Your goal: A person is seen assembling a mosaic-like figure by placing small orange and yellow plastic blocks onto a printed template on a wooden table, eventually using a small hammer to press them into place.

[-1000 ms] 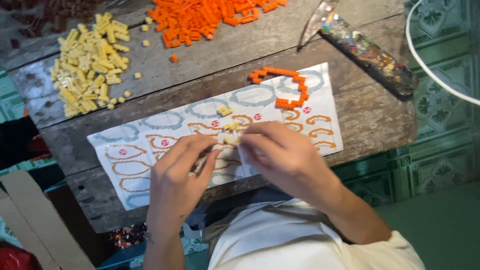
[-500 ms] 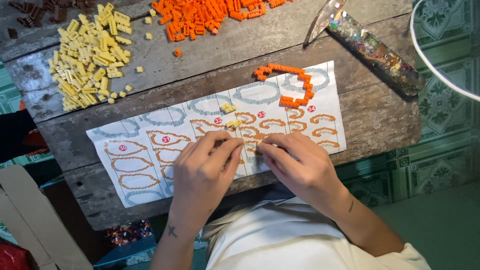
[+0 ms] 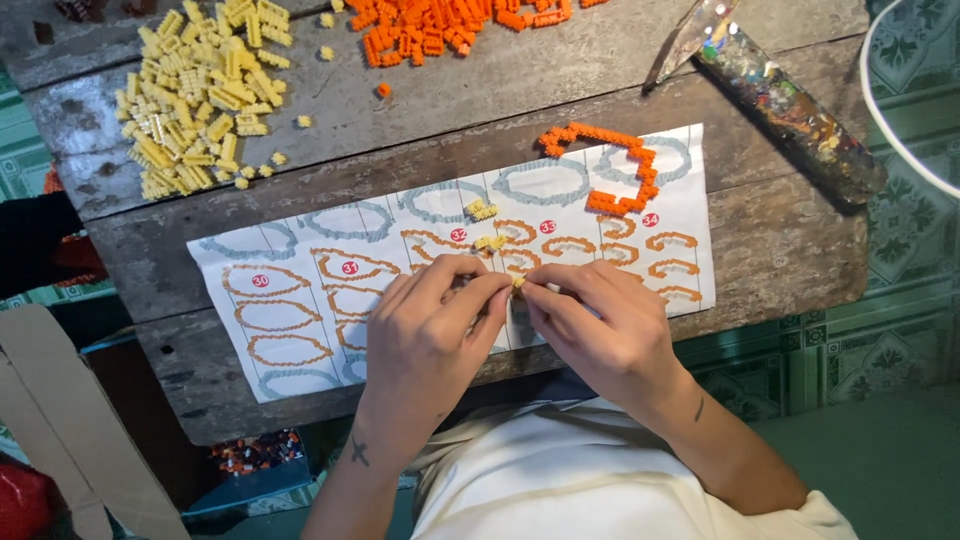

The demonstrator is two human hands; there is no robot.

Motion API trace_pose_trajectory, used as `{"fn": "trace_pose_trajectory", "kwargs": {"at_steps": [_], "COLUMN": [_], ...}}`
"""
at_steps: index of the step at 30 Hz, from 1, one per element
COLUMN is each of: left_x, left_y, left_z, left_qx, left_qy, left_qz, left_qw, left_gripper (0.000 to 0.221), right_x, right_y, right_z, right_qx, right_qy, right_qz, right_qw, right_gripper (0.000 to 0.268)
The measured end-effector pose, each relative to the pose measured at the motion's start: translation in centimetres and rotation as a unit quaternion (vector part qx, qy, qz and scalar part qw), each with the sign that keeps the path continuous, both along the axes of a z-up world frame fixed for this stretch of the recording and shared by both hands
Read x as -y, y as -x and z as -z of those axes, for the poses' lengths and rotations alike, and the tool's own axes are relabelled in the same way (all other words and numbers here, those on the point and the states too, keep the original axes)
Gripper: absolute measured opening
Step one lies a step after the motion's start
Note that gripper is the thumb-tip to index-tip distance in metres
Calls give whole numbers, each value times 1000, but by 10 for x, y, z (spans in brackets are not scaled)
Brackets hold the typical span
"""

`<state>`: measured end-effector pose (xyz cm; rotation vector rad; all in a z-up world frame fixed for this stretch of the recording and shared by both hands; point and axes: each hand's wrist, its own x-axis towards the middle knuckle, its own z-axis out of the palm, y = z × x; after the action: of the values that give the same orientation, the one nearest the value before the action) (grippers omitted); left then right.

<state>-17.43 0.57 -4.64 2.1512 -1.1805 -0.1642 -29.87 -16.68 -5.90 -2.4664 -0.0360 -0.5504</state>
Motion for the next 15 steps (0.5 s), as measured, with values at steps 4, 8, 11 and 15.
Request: {"fn": "trace_pose_trajectory", "kwargs": {"at_steps": [4,8,11,15], "left_x": [-1,-2,-1,-2], "left_y": [1,0,0,2], "left_z": [2,3,3,3], "left_qx": [-5,-7,-3,6], "left_qy": [4,7,8,8], "left_qz": [-3,1,-2,-5], "left_qw": [1000,1000,1000,1000], "left_gripper": [10,9,10,10], "right_x": [0,-2,-4,-6], "right_y": [-2,-2,-3,-2], "right_z": [-4,-7,-9,-9], "right_qx": [2,-18,-27,-49], "right_qy": [9,25,38,34], "right_qz": [-10,-6,4,16], "right_qw": [1000,1000,999,998], "right_gripper": [9,8,8,9]}}
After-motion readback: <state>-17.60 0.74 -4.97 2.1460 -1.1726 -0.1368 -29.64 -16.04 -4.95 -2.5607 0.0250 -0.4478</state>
